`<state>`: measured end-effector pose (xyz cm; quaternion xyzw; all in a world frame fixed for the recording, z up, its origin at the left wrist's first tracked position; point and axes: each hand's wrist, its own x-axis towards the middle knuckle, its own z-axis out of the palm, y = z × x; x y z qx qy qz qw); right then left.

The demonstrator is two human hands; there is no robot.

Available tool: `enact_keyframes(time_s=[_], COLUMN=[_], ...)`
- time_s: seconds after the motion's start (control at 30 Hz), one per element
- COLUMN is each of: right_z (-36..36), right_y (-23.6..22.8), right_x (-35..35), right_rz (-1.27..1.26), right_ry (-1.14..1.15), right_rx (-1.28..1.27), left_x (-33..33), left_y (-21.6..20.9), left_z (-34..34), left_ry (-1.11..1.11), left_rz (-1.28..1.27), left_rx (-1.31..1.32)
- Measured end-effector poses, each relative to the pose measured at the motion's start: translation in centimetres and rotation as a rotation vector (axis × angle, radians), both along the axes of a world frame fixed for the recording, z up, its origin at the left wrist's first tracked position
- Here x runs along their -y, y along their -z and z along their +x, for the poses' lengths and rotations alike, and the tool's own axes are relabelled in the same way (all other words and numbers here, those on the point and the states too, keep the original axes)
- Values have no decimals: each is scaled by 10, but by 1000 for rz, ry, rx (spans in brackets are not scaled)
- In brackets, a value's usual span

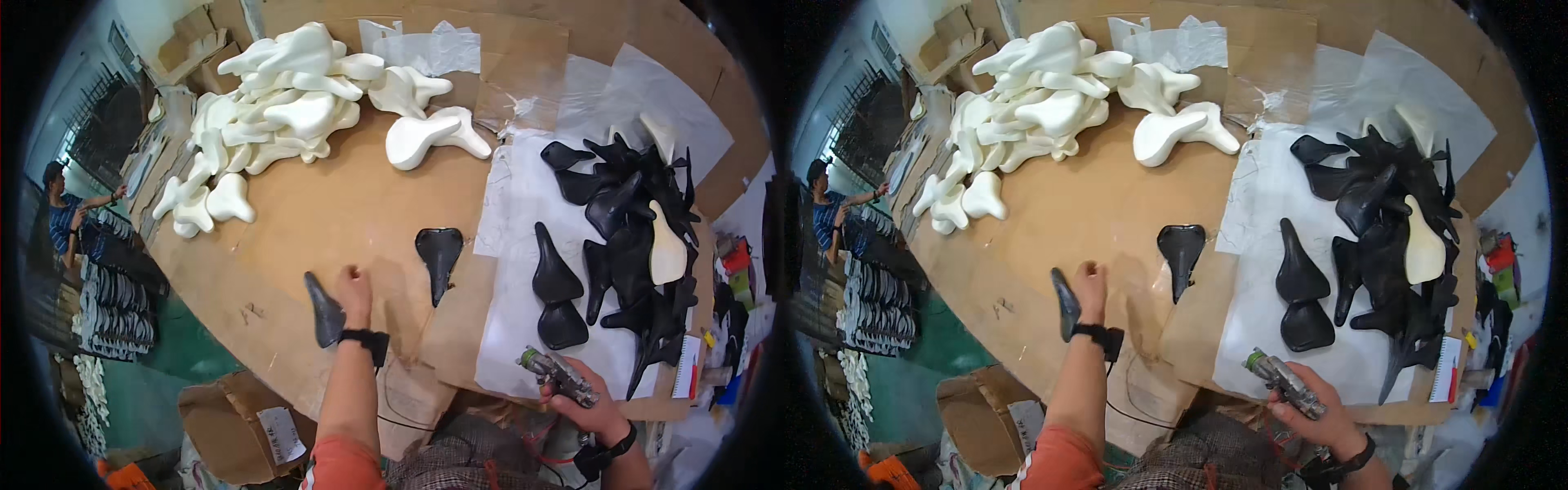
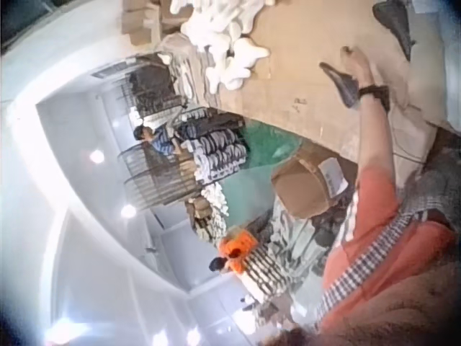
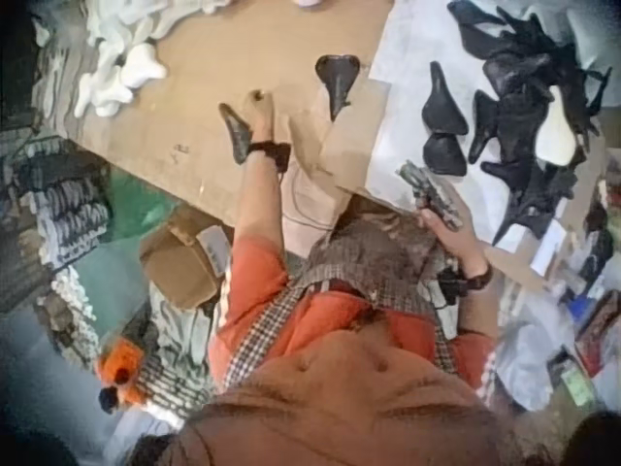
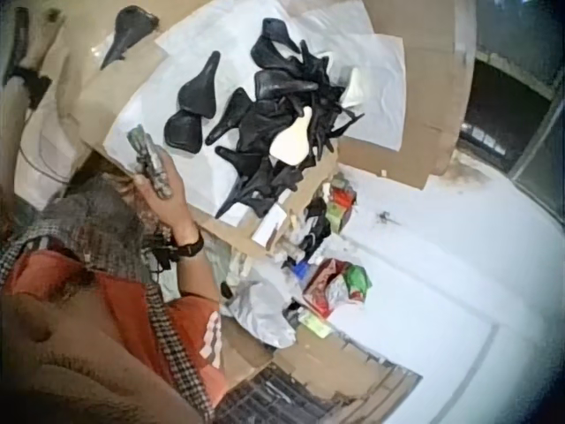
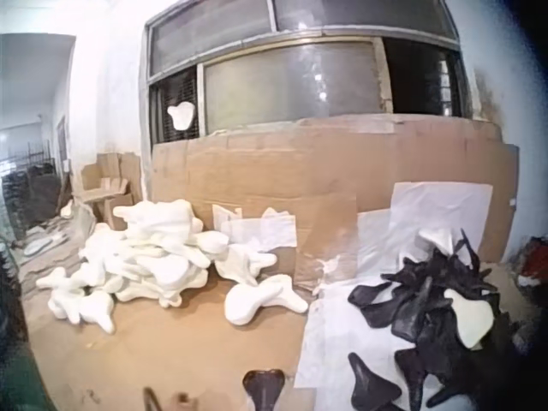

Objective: The person retrieves black bicycle seats from under a table and places them on the work surface. They then use a spray gun to apply a black coating to each seat individually, rotating them to cover all sides before placing them in a finished pile.

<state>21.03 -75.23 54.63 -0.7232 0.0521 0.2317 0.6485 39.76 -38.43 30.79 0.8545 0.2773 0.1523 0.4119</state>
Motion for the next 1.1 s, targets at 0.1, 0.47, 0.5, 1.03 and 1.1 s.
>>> enact_keyframes(time_s=[0.1,0.47,0.5,1.03,1.1], right_z=[4,5,4,5,-1], right_y=[-5,11,13,-30,-34], right_x=[-7,19,17,-7,-10], right_rz=[54,18,28,8,83], right_ry=[-14,62,33,-172,-50], right_rx=[-75,83,90,127,162], left_x=[25,48,41,30,31], left_y=[65,2,5,19,16], left_z=[50,11,-12,-131,-136], left_ry=[57,177,226,39,51], left_rz=[-219,-1067,-1110,-1165,-1138], left_rx=[-97,171,184,52,34])
